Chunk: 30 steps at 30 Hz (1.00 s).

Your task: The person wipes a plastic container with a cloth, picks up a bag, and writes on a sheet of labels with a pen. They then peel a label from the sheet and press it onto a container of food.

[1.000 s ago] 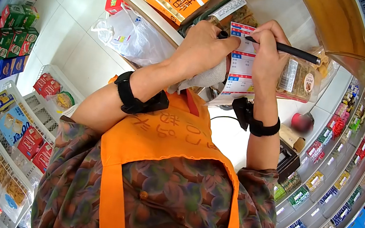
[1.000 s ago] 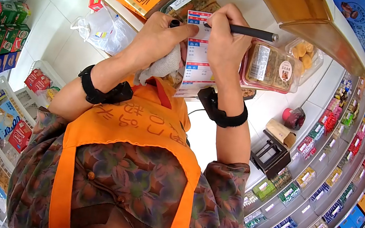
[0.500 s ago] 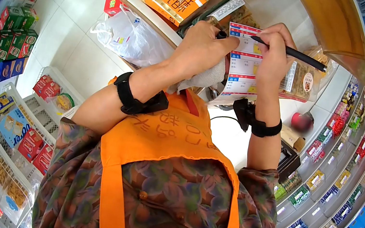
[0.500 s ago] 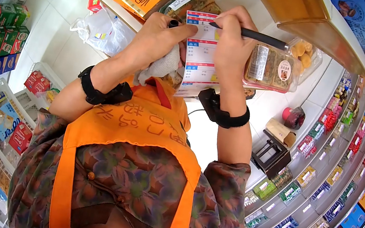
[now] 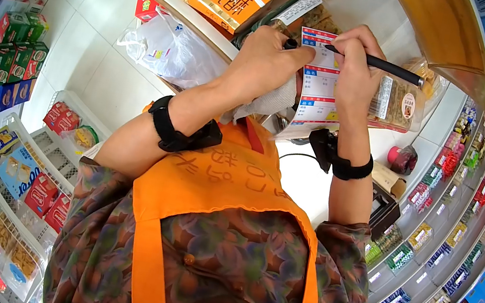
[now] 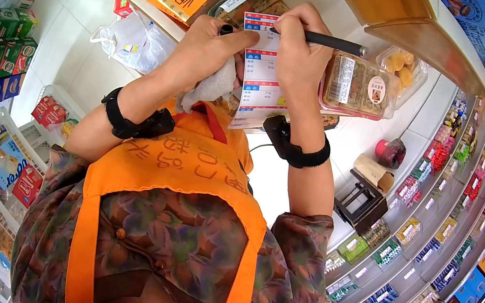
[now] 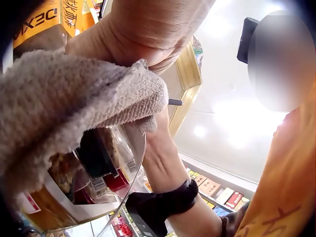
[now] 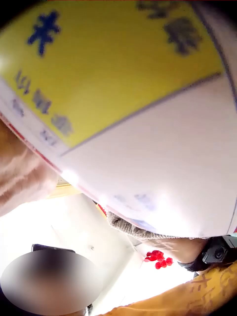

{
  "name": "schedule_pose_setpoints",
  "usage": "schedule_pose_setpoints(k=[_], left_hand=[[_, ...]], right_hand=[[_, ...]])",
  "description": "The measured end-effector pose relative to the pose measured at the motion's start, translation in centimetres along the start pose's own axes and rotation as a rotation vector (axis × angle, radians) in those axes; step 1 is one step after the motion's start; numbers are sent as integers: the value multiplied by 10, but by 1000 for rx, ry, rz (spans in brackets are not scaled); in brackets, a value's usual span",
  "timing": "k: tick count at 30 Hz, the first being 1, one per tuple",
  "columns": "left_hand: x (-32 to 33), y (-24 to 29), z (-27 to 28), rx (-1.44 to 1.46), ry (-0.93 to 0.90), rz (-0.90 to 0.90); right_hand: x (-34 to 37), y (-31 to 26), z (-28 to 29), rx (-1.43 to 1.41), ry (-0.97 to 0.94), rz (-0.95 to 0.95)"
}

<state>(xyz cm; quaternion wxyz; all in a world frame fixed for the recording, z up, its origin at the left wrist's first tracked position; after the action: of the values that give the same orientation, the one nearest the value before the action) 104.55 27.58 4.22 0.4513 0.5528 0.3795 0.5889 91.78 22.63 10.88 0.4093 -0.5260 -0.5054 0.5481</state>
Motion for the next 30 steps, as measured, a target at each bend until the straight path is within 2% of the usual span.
schedule_pose_setpoints(k=[15, 21, 24, 30], left_hand=[[-2, -1, -1, -6, -7, -22], [1, 1, 0, -17, -15, 3], [-1, 1, 0, -12, -9, -17], [0, 1, 0, 4, -14, -13]], right_hand=[[-1, 0, 2, 60, -6, -8], [0, -1, 1, 67, -3, 42], [0, 0, 12, -101, 88, -18], [0, 5, 9, 8, 36, -56]])
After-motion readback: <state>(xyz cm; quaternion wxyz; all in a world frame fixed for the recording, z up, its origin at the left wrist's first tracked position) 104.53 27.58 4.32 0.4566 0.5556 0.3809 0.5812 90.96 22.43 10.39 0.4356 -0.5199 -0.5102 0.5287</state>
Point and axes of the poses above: each hand's wrist, its own x-axis away from the middle knuckle, its own z-axis out of the back of the hand, y = z × x, the point moved 9 cm from there along -x, towards the middle knuckle, and after that the axes turned 15 degrees about -x, right-handed, at the moved point
